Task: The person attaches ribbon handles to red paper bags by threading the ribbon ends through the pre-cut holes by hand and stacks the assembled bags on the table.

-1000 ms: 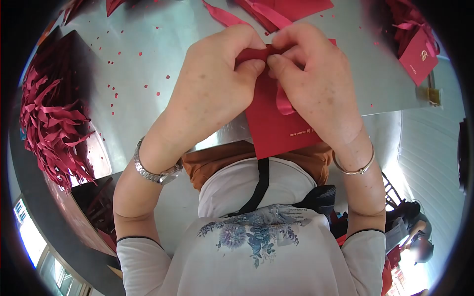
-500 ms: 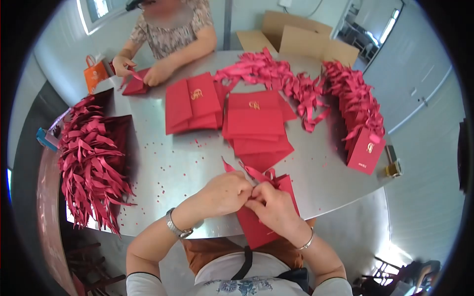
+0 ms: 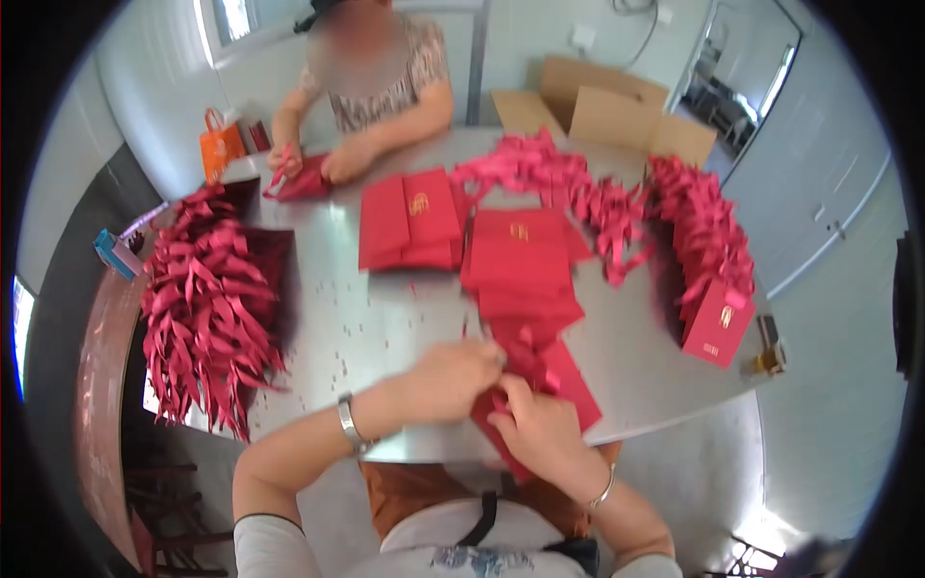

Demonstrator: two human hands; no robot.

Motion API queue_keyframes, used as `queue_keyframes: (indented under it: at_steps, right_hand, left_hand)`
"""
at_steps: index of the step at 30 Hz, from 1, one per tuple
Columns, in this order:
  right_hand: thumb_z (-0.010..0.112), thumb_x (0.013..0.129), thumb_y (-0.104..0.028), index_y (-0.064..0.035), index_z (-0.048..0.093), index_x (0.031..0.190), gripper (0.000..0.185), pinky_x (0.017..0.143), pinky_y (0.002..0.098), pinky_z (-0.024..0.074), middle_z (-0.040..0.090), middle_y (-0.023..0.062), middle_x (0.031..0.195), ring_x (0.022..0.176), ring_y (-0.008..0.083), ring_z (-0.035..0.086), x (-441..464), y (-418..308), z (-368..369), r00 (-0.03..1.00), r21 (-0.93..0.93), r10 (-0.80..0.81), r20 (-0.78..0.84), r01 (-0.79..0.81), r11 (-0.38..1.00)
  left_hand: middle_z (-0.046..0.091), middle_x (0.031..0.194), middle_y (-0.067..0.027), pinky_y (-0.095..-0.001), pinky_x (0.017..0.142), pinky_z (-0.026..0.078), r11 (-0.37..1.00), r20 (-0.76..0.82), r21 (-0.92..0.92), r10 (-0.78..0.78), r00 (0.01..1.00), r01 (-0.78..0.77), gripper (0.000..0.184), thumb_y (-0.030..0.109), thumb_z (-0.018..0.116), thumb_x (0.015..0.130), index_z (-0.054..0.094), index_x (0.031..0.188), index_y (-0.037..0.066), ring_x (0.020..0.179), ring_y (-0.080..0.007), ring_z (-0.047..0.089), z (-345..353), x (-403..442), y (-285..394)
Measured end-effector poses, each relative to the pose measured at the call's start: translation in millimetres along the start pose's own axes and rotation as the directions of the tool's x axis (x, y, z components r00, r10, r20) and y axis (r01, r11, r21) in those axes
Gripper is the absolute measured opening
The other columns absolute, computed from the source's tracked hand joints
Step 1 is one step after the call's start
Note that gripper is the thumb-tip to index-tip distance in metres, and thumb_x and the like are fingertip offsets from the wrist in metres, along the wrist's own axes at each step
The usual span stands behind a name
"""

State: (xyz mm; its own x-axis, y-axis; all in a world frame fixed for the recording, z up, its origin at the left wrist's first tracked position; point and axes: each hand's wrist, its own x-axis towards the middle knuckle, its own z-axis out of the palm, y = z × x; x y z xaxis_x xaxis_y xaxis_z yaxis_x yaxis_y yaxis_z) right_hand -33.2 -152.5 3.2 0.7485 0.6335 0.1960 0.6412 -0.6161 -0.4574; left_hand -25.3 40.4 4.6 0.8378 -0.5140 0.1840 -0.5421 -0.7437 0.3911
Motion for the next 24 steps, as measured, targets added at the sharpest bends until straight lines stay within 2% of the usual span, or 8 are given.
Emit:
queue_keyframes:
  at_steps: [5,7,9,12,15,16,19,24]
  right_hand:
    - [0.069,0.076,-0.012,-0.0062,0.061,0.116,0.042,0.051,0.0351,0.0452,0.058,0.0058,0.066,0.057,0.0233,0.059,-16.0,5.1,-7.6,0.927,-0.213,-0.357,-0.113,0.329,0.92]
    - [0.071,0.073,-0.011,-0.0085,0.067,0.107,0.034,0.06,0.0326,0.0437,0.061,0.0021,0.073,0.064,0.0194,0.057,-27.3,5.4,-10.0,0.95,-0.225,-0.302,-0.083,0.277,0.934]
    - [0.073,0.07,-0.01,-0.0086,0.069,0.101,0.032,0.073,0.035,0.0414,0.064,-0.0006,0.085,0.079,0.0176,0.055,-33.2,14.7,-6.7,0.848,-0.368,-0.448,-0.282,0.335,0.867]
    - [0.072,0.067,-0.014,-0.0135,0.068,0.101,0.035,0.086,0.034,0.0356,0.064,-0.0035,0.099,0.091,0.0151,0.051,-51.7,31.3,-2.7,0.88,-0.387,-0.332,-0.339,0.191,0.902]
    - [0.079,0.061,-0.014,-0.0085,0.066,0.106,0.047,0.085,0.0389,0.0384,0.061,0.0075,0.116,0.1,0.0223,0.053,-57.2,47.1,-0.1,0.848,-0.266,-0.259,-0.463,0.145,0.953]
    - [0.082,0.065,-0.021,-0.0014,0.06,0.119,0.062,0.091,0.0426,0.0395,0.055,0.0168,0.127,0.112,0.0307,0.052,-55.0,55.2,1.0,0.865,-0.264,-0.237,-0.441,0.128,0.956]
    - [0.078,0.071,-0.044,0.0041,0.049,0.134,0.084,0.103,0.0468,0.0342,0.046,0.0233,0.139,0.127,0.0391,0.043,-47.8,58.6,1.6,0.982,-0.007,0.122,-0.145,-0.124,0.992]
    - [0.067,0.077,-0.056,0.0,0.05,0.136,0.083,0.105,0.0474,0.0319,0.044,0.0221,0.142,0.13,0.0378,0.041,-46.1,64.8,0.8,0.999,-0.248,0.041,-0.012,-0.043,0.968]
  left_hand:
    - [0.056,0.088,-0.0109,-0.0403,0.069,0.052,0.989,-0.074,0.138,0.06,0.995,-0.049,0.012,0.004,0.061,0.065,0.06,0.077,0.003,0.087,-0.0308,0.059,-3.3,-10.5,-3.6]
    - [0.055,0.089,-0.0094,-0.0383,0.068,0.053,0.99,-0.07,0.138,0.034,0.997,-0.024,0.015,0.0,0.062,0.063,0.06,0.078,0.003,0.086,-0.0289,0.059,3.8,-14.5,-8.2]
    - [0.055,0.089,-0.0094,-0.0379,0.068,0.053,0.99,-0.057,0.142,0.009,0.998,-0.001,0.016,0.0,0.062,0.063,0.06,0.078,0.002,0.086,-0.0283,0.059,10.4,-16.1,-13.6]
    - [0.055,0.089,-0.0095,-0.037,0.068,0.053,0.989,-0.057,0.145,0.009,0.998,-0.001,0.017,0.0,0.062,0.062,0.059,0.078,0.002,0.087,-0.0275,0.059,14.7,-16.2,-11.5]
    - [0.055,0.088,-0.0096,-0.0361,0.069,0.052,0.992,-0.051,0.128,0.025,0.998,-0.018,0.017,0.0,0.062,0.062,0.059,0.079,0.002,0.087,-0.0272,0.059,17.7,-14.5,-12.4]
    - [0.055,0.088,-0.0096,-0.0357,0.069,0.052,0.992,-0.047,0.125,0.024,0.999,-0.018,0.017,0.001,0.062,0.062,0.059,0.079,0.002,0.086,-0.0271,0.059,18.7,-13.9,-13.4]
    - [0.055,0.087,-0.0092,-0.035,0.068,0.052,0.984,-0.069,0.175,0.031,0.997,-0.018,0.016,0.002,0.062,0.062,0.058,0.078,0.003,0.086,-0.0275,0.059,18.2,-13.8,-16.6]
    - [0.055,0.086,-0.0096,-0.0401,0.07,0.052,0.904,-0.163,0.392,-0.115,0.98,0.172,0.017,0.003,0.065,0.068,0.06,0.084,0.006,0.085,-0.0293,0.059,-1.3,-17.2,-42.5]
